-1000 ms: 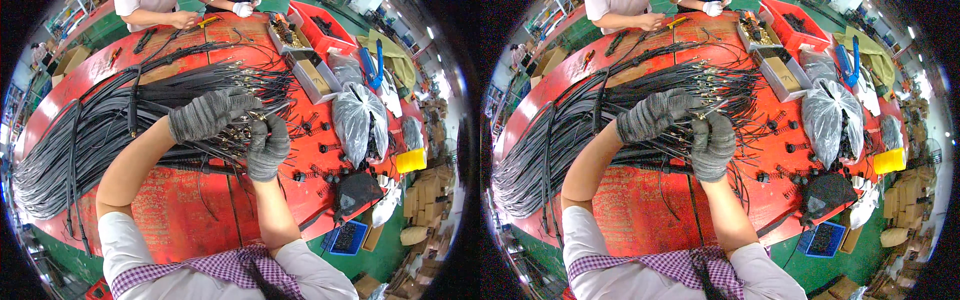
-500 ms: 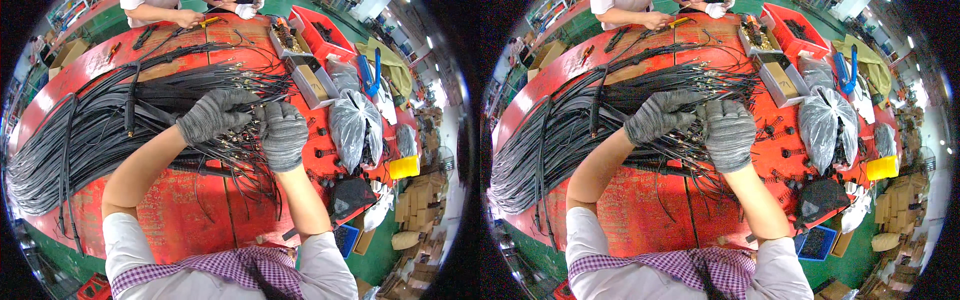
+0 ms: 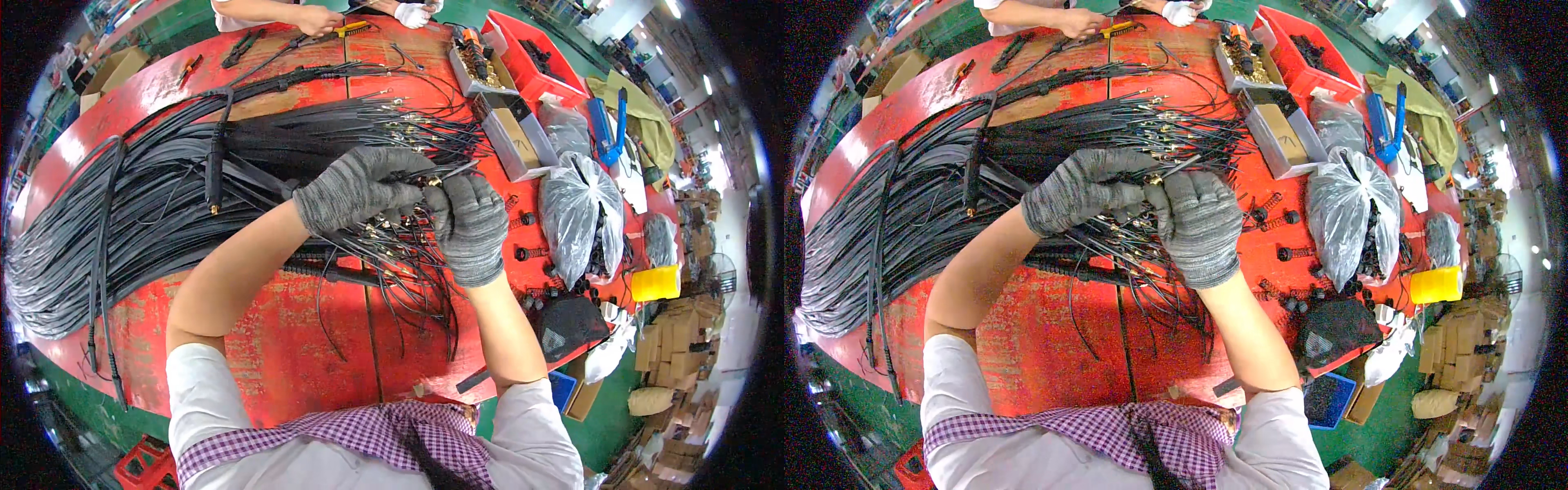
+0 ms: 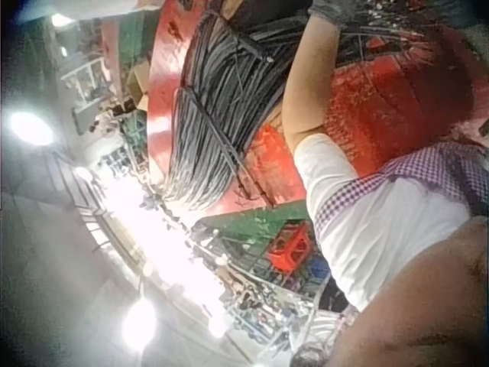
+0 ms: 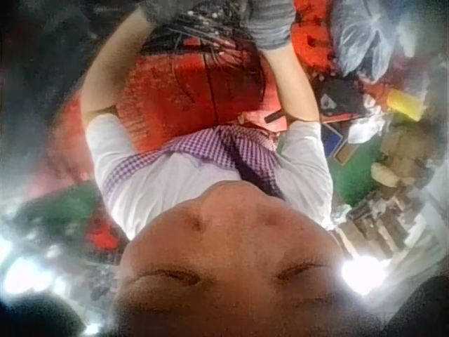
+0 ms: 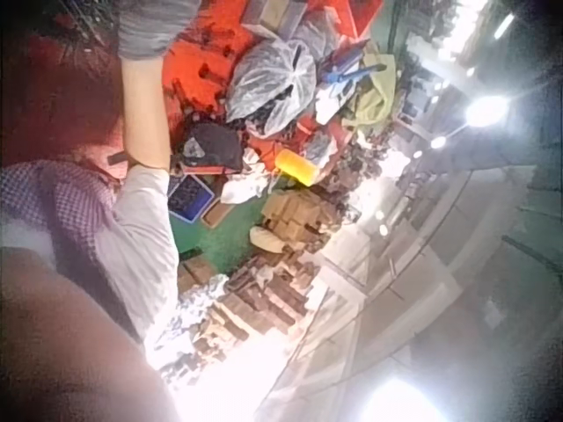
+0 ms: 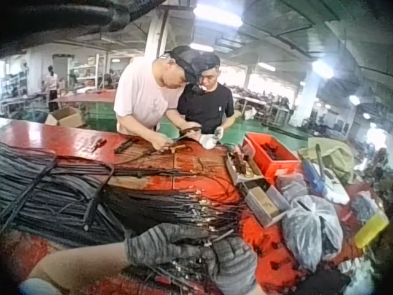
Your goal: The person is assembling electrical cables at a red workbench. They repeatedly pick up black cables and small black plastic components, then insert the cable ends into the components. The person organizes the finished cables into a growing pile on the table.
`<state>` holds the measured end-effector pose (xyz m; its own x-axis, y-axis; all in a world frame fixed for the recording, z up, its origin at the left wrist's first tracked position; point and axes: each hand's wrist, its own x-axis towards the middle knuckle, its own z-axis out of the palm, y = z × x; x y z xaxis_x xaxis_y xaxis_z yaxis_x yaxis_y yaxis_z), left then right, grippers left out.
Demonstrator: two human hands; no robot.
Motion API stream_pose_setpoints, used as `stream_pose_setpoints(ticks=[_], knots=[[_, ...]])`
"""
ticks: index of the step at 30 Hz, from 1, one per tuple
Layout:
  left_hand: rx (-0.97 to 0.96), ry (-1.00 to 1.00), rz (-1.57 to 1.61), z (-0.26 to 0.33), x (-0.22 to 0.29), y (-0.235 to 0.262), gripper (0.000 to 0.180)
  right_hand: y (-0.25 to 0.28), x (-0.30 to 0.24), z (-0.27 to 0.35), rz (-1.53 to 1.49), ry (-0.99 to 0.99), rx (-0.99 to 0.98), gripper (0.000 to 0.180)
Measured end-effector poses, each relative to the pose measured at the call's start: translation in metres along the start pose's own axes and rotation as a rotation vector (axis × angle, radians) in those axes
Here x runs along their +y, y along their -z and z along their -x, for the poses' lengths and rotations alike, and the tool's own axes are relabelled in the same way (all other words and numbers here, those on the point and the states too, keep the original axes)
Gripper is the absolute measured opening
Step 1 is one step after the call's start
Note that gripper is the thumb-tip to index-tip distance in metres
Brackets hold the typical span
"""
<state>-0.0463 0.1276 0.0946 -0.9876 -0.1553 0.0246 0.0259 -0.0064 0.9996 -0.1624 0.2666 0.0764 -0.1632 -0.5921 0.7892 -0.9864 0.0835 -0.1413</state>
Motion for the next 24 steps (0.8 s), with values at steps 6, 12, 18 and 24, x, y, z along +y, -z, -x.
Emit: stream_pose_setpoints(ticks=[6,12,18,24], knots=[[0.152,-0.314,-0.426,-0.01,-0.004,-0.008,0.03,0.002,-0.006,-0.001,0.129,-0.069,-0.017,0.013],[0.262,-0.058,-0.375,-0.014,0.006,-0.016,0.029,0.002,0.012,-0.012,0.154,0.137,-0.059,0.012],[0.235,-0.144,-0.489,-0.019,-0.009,-0.013,0.027,0.007,0.023,-0.016,0.128,0.275,-0.197,0.011],[0.21,-0.211,-0.406,-0.025,-0.01,-0.012,0.028,0.001,0.036,-0.013,0.012,0.16,-0.179,0.016]])
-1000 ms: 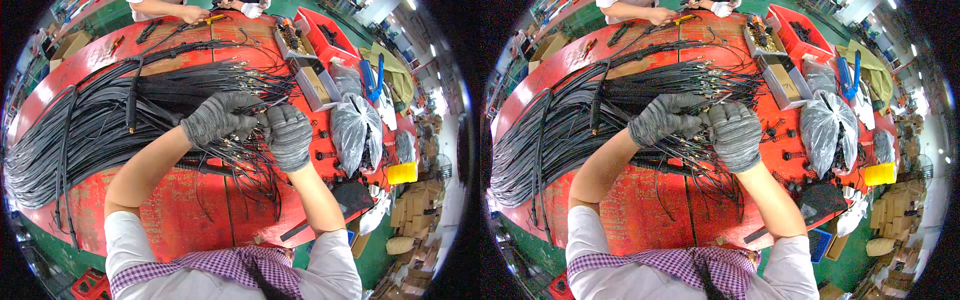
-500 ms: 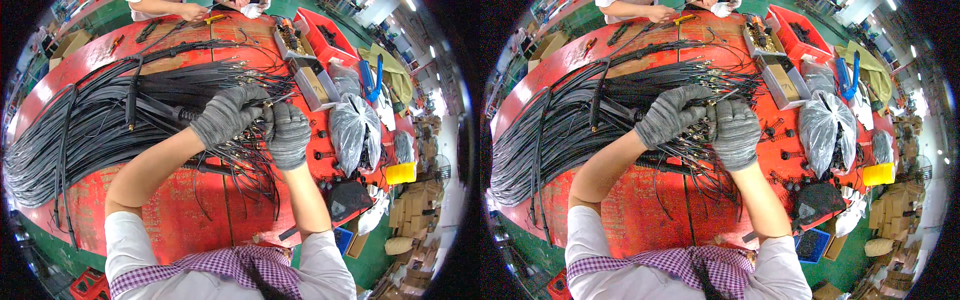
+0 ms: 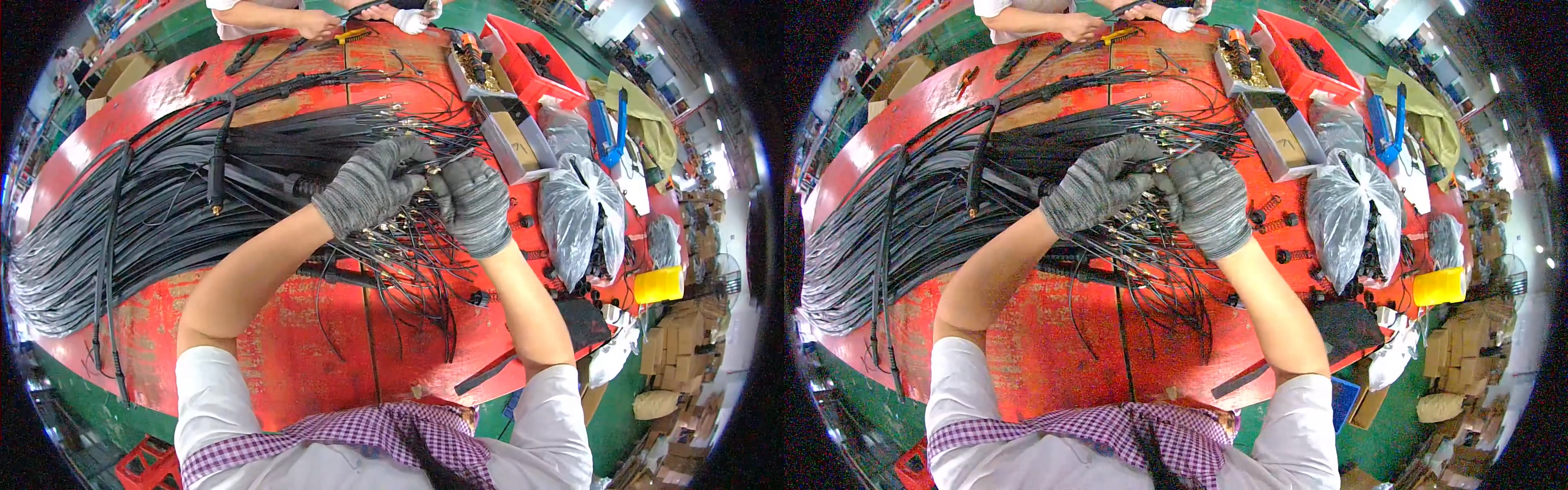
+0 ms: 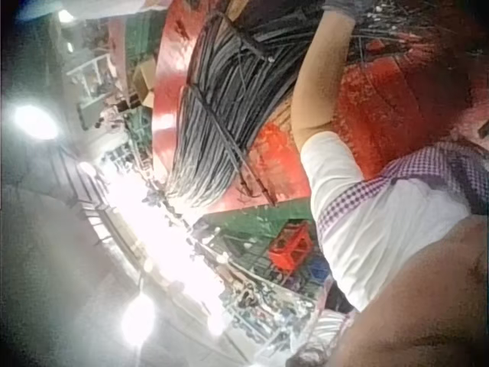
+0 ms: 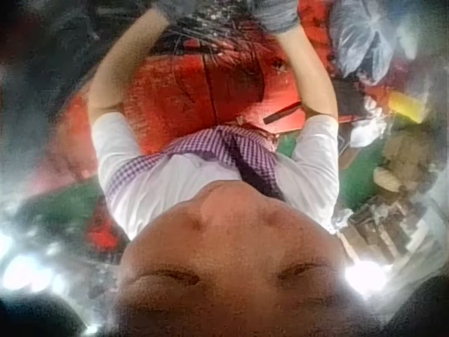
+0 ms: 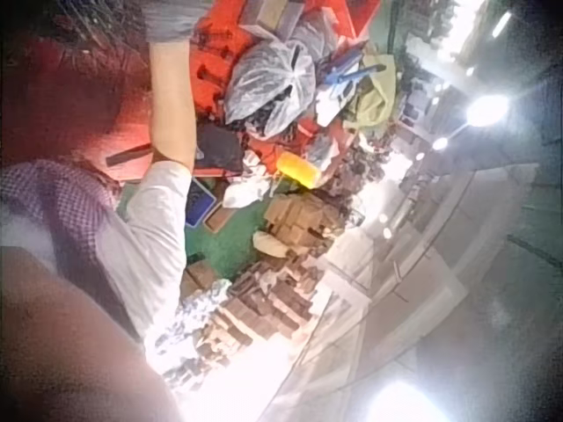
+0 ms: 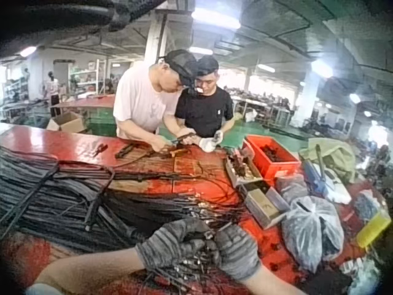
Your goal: The person is assembling electrical cables at a red workbench. They repeatedly pick up black cables and small black plastic components, then insert the cable ends into the components. The person organizes the finished cables into a growing pile on the table.
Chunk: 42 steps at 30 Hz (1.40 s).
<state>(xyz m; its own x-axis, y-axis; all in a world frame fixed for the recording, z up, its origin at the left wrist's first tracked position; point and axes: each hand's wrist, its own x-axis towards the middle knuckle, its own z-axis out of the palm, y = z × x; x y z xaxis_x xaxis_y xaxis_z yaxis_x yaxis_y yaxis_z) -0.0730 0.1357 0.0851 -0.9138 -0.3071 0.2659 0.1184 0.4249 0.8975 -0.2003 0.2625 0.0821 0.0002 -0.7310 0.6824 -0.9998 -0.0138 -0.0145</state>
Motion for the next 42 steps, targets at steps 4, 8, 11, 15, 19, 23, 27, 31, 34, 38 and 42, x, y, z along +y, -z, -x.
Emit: stream_pose_setpoints(ticks=[4,8,11,15,19,23,27,31,34,38,42], knots=[[-0.045,-0.041,0.009,0.007,0.01,0.007,0.03,0.005,-0.009,0.009,-0.992,-0.624,0.122,0.016],[-0.026,-0.08,-0.097,0.008,0.009,0.004,0.031,0.021,-0.011,-0.003,-0.844,-0.728,-0.051,0.018],[-0.011,-0.078,-0.136,0.008,0.026,0.002,0.03,0.018,-0.011,-0.003,-0.811,-0.643,0.055,0.019],[0.033,-0.006,-0.073,0.001,0.031,-0.005,0.017,0.028,-0.021,-0.007,-0.921,-0.694,0.067,0.017],[0.115,-0.163,-0.175,0.0,0.024,-0.008,0.013,0.03,-0.025,-0.007,-0.873,-0.638,0.102,0.017],[0.133,-0.135,-0.065,0.005,0.025,-0.011,0.012,0.031,-0.029,-0.008,-0.85,-0.672,0.08,0.018],[0.164,-0.235,-0.263,0.001,0.03,-0.011,0.013,0.027,-0.031,-0.008,-0.944,-0.732,0.184,0.02],[0.249,-0.397,-0.515,0.001,0.031,-0.012,0.017,0.029,-0.035,-0.005,-0.847,-0.713,0.235,0.023],[0.194,-0.441,-0.629,0.0,0.019,-0.011,0.024,0.017,-0.034,0.001,-0.921,-0.756,0.301,0.024],[0.077,-0.35,-0.454,0.006,0.02,-0.005,0.032,0.009,-0.029,0.0,-1.142,-0.89,0.33,0.024],[0.016,-0.247,-0.327,0.007,0.018,0.003,0.035,0.004,-0.023,-0.004,-1.25,-0.942,0.258,0.028]])
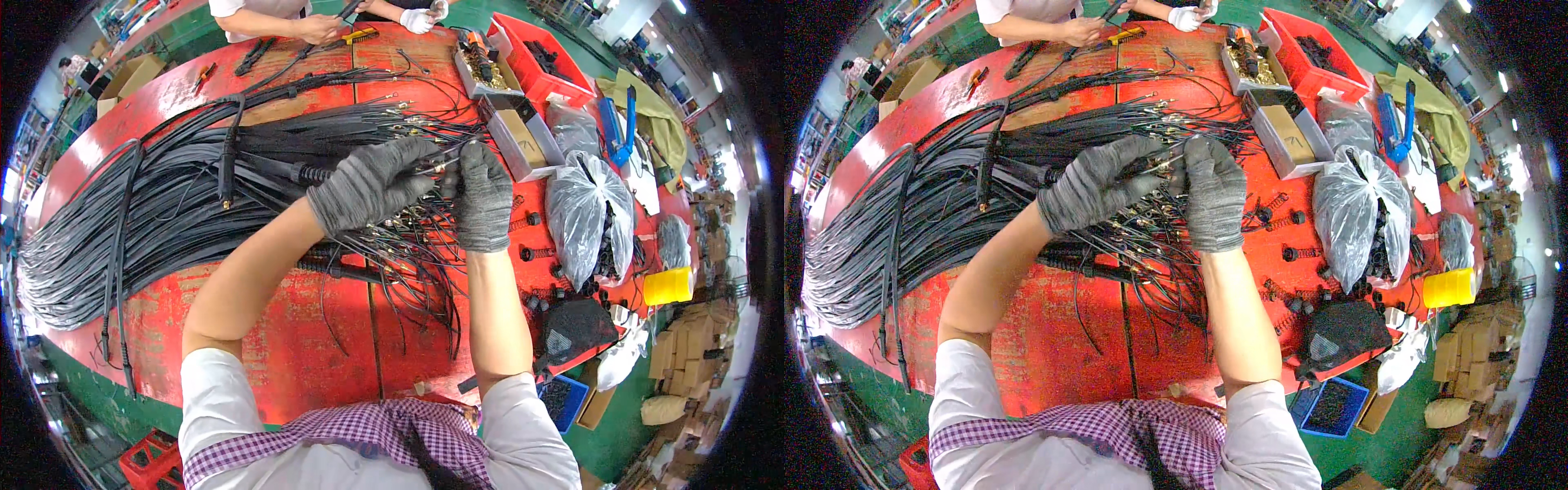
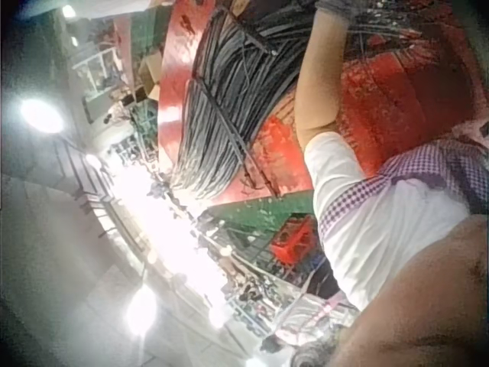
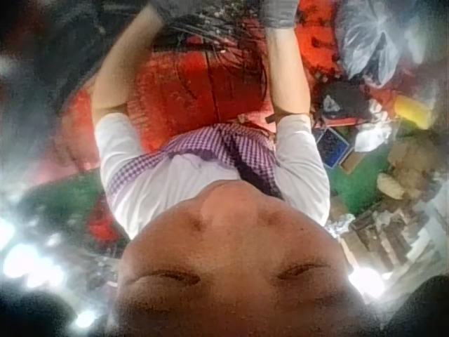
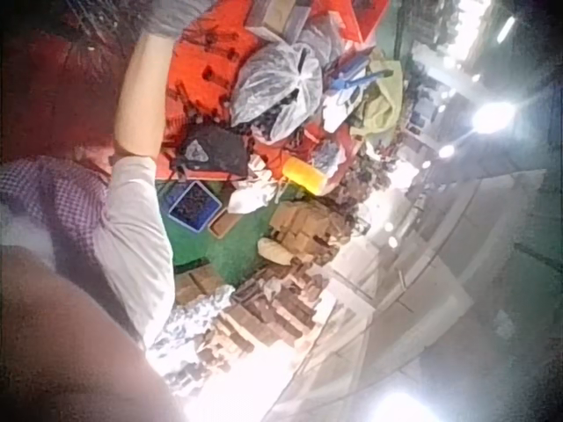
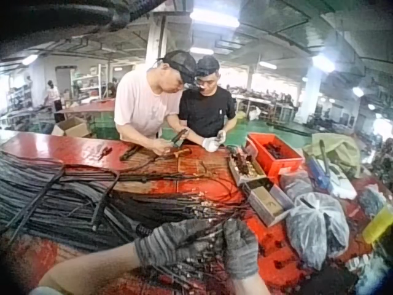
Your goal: The person is assembling electrical cables at a red workbench. They repeatedly pick up black cables and small black plastic components, then insert the cable ends into the components. The person organizes the finished cables into a growing pile on the table.
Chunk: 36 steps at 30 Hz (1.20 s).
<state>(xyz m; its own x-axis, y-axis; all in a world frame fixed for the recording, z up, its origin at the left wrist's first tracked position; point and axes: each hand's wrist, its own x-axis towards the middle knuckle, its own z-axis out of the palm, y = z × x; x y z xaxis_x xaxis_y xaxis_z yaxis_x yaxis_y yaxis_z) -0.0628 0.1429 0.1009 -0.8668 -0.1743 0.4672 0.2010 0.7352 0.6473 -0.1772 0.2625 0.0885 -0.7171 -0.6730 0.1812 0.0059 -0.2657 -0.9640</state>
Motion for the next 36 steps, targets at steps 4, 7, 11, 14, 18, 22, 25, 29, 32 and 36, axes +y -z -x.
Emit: stream_pose_setpoints(ticks=[4,7,11,14,18,22,25,29,32,36], knots=[[-0.149,0.043,0.164,-0.016,-0.013,0.008,0.032,-0.001,-0.003,-0.002,-0.046,0.003,0.029,0.026],[-0.141,0.064,0.039,-0.021,-0.012,0.011,0.029,0.0,-0.002,-0.005,-0.068,0.034,0.008,0.024],[-0.095,-0.027,0.023,-0.019,-0.016,0.01,0.03,-0.001,-0.001,-0.003,-0.02,0.028,0.061,0.022],[-0.041,-0.011,0.002,-0.018,-0.01,0.008,0.028,-0.005,-0.005,-0.003,-0.079,0.014,0.067,0.021],[0.058,-0.162,-0.162,-0.017,-0.016,0.001,0.025,-0.005,-0.003,-0.005,-0.087,-0.022,0.115,0.021],[0.048,-0.145,-0.29,-0.017,-0.008,0.001,0.027,-0.006,-0.001,-0.005,-0.032,-0.007,0.139,0.023],[0.008,-0.102,-0.227,-0.018,-0.009,0.002,0.038,-0.006,0.002,-0.007,-0.126,-0.026,0.161,0.023],[-0.005,-0.042,-0.301,-0.011,-0.048,0.011,0.056,0.0,0.009,-0.017,-0.269,-0.04,0.146,0.024],[-0.211,0.267,-0.365,-0.001,-0.059,0.035,0.05,0.011,0.024,-0.03,-0.334,-0.074,0.117,0.024],[-0.162,0.252,-0.368,0.008,-0.078,0.036,0.042,0.028,0.042,-0.051,-0.282,-0.027,0.056,0.025]])
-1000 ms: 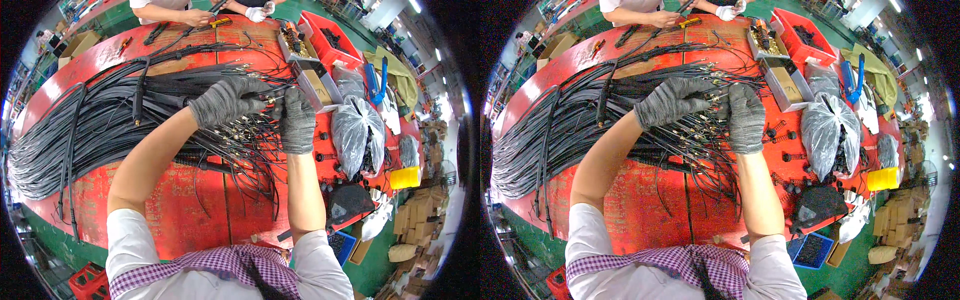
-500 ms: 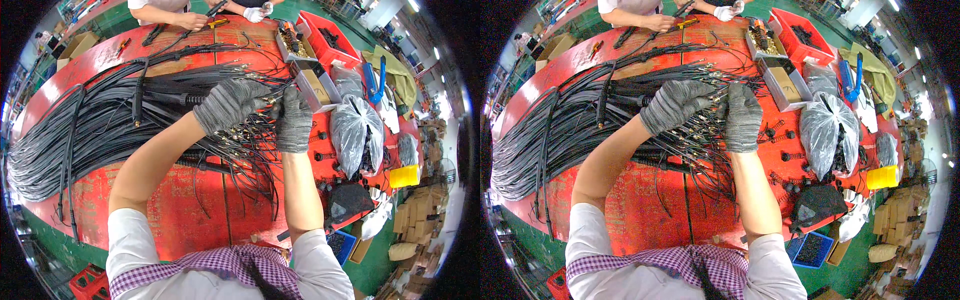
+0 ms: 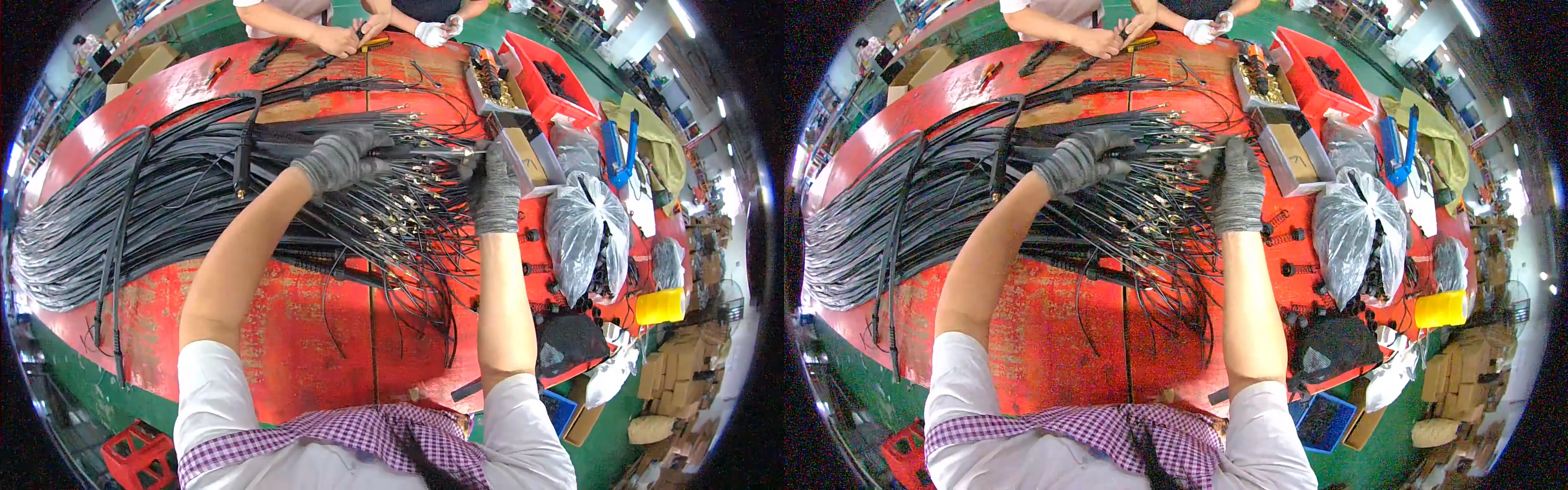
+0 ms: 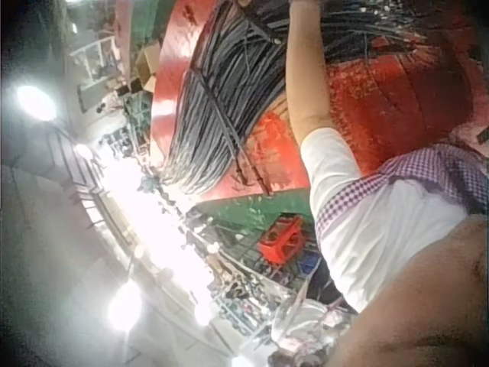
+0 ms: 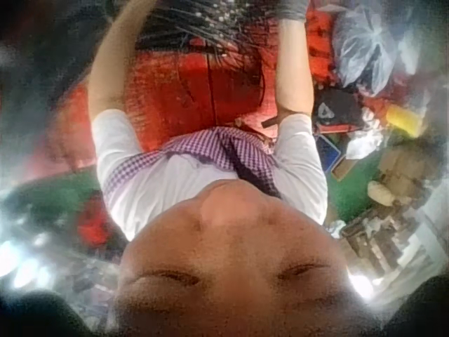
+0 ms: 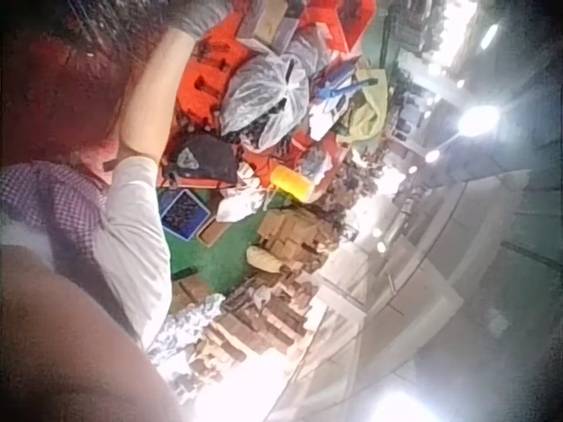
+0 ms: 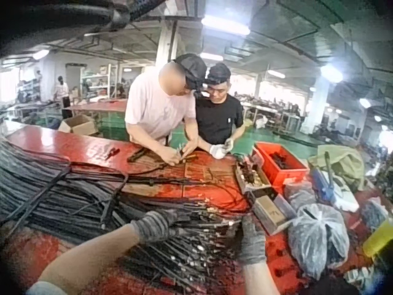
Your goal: The person is assembling electrical cables at a red workbench. They repeatedly pick up black cables and small black plastic components, then insert the cable ends into the components. The person organizes the finished cables into a growing pile on the table.
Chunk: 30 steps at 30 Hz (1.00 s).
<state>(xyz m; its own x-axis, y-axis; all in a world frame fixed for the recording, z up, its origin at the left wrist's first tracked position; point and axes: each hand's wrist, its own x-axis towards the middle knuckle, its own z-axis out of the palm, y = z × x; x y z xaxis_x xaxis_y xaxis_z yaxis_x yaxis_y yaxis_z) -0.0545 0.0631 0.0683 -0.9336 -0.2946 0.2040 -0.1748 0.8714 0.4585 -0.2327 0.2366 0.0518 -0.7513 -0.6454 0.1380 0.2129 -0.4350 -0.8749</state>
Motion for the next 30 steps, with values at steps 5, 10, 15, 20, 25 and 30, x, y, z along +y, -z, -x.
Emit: stream_pose_setpoints(ticks=[5,10,15,20,25,30], knots=[[0.287,-0.065,-0.316,-0.017,0.001,-0.008,0.036,0.021,0.006,0.021,0.451,0.159,0.042,0.024],[0.375,0.14,-0.51,-0.063,0.0,-0.008,0.032,0.062,0.08,0.087,1.08,0.435,-0.075,0.025],[0.49,0.328,-0.394,-0.13,-0.039,0.012,0.027,0.072,0.104,0.107,1.272,0.523,-0.11,0.028],[0.56,0.478,-0.055,-0.188,-0.121,0.027,0.032,0.073,0.112,0.105,1.194,0.546,-0.051,0.025],[0.589,0.199,-0.632,-0.185,-0.149,-0.037,0.027,0.07,0.11,0.105,1.199,0.507,-0.055,0.023],[-0.148,0.299,-0.42,-0.156,-0.118,-0.065,0.029,0.076,0.109,0.101,1.168,0.524,-0.045,0.019]])
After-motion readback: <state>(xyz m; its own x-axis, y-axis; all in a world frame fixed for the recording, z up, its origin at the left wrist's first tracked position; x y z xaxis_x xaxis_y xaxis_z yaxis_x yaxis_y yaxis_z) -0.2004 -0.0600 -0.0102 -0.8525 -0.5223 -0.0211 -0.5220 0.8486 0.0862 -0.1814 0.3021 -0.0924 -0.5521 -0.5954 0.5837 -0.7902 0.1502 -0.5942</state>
